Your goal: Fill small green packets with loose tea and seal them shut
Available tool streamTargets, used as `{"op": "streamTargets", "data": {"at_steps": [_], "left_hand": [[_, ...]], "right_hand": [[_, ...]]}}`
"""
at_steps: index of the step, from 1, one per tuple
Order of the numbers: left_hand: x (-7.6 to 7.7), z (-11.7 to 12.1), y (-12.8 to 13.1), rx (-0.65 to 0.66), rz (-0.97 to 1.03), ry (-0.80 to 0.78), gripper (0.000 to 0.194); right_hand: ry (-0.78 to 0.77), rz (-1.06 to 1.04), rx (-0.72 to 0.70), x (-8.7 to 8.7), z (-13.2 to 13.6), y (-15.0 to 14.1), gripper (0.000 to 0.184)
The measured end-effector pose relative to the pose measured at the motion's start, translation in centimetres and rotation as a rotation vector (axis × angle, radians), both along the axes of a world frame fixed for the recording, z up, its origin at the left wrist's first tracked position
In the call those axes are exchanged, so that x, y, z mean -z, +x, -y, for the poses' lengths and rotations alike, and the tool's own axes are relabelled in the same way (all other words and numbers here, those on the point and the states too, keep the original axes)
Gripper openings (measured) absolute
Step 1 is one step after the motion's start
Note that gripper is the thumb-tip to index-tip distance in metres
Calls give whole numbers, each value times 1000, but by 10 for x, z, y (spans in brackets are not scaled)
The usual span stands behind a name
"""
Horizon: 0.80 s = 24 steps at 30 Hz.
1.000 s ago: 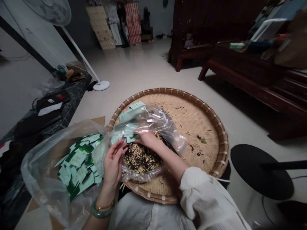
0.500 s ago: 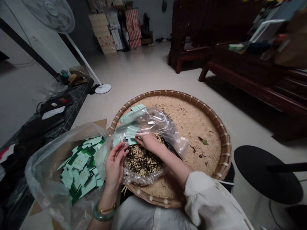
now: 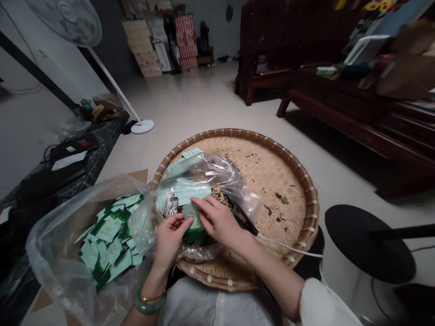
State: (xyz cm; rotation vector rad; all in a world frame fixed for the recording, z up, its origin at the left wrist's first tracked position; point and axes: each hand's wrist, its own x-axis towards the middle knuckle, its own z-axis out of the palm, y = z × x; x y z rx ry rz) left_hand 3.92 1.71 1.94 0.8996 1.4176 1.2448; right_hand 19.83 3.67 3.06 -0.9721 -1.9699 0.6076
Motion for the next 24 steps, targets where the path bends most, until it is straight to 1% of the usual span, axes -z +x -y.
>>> {"op": "streamTargets", "data": {"at_steps": [3,5,7,9,11,14,19,22,24], "left_hand": [[0,2,2,-2,21,-11,25],[0,3,3,9,31,-16,24],[0,4,3,15,10,-2,22],[0,5,2,24,-37,27,19],[1,5,2,43,-76,44,18],[1,5,1,71,-63,24,19],[4,6,1,98,70,-49,24],[6,6,1,98,99,-73,27],[6,7,1,94,86,-70,26]], "right_hand": [[152,63,46,2,3,1,35],[199,65,72,3,5,1,31],[180,45,76,2,5,1,31],[137,42,82,0,5,1,35],[132,69,90,-1,4,2,39],[194,106,98,1,3,3,36],[319,132,103,8,3,5,38],[356,134,90,9,3,6,36],[347,116,81,9,2,6,38]]}}
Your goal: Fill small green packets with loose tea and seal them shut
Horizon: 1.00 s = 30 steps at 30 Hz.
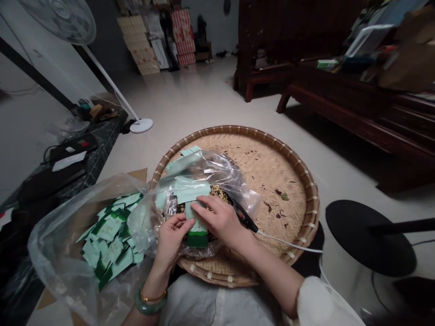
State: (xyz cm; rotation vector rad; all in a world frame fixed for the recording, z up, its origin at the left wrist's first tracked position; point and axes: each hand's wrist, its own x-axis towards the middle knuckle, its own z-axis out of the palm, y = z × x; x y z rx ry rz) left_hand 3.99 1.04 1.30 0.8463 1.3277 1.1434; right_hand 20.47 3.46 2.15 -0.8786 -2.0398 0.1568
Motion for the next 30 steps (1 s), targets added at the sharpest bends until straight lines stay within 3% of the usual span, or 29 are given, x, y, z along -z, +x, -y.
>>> {"op": "streamTargets", "data": {"at_steps": [5,16,19,22,30], "left_hand": [[-2,1,1,2,-46,35,22],[1,1,0,37,-25,32,20],[3,1,0,38,-135,106,17],[6,0,-2,34,-263,181,18],[3,-3,-11,-17,-456,257,15]], "right_hand": [[-80,-11,2,0,-1,0,46],[-23,-71,-32,-1,1,0,24],[-33,-26,87,-5,1,1,10],[-35,6,180,-8,1,4,10],[-332,-65,9,-13,2,15,12]]}}
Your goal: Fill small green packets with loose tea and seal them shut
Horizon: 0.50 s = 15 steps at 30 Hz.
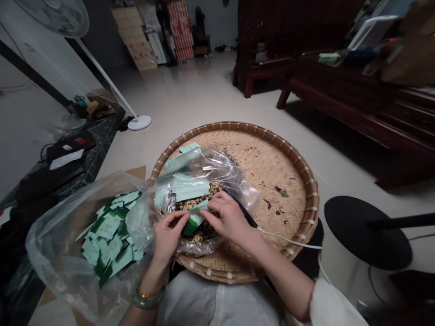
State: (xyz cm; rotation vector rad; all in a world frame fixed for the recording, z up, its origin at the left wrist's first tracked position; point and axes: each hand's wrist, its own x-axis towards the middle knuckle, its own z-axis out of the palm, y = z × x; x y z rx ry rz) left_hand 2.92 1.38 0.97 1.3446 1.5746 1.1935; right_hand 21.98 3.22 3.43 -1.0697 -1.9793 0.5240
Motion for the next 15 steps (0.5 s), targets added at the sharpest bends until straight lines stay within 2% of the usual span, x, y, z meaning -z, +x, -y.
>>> {"op": "streamTargets", "data": {"at_steps": [8,12,15], "left_hand": [[-1,0,1,0,-31,108,12],[-5,0,1,6,-54,189,11],[-5,0,3,6,30,189,9]], "right_hand": [[145,-42,23,3,2,0,16],[60,-30,55,2,2,0,14],[28,-7,58,0,2,1,13]]}}
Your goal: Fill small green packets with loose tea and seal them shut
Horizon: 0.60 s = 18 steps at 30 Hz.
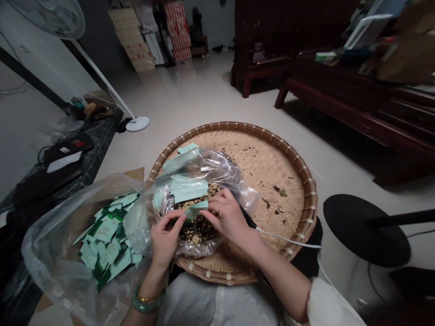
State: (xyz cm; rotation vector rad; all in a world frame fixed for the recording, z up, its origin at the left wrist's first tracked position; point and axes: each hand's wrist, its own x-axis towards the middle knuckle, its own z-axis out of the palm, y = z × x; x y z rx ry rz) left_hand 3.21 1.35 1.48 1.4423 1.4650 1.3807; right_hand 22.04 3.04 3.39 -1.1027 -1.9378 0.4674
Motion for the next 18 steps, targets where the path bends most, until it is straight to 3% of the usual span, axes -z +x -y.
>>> {"op": "streamTargets", "data": {"at_steps": [3,5,9,13,18], "left_hand": [[4,1,2,15,109,-82,11],[8,1,3,12,145,-127,14],[12,1,5,17,195,-188,21],[8,1,5,59,143,-192,23],[7,-2,-4,141,41,-172,30]], "right_hand": [[-7,-90,-11,1,1,0,14],[-95,-150,-46,2,2,-2,14],[-518,-295,-111,2,2,-6,17],[-906,-493,-319,3,-2,-10,36],[-1034,-481,-386,8,-9,-5,47]]}}
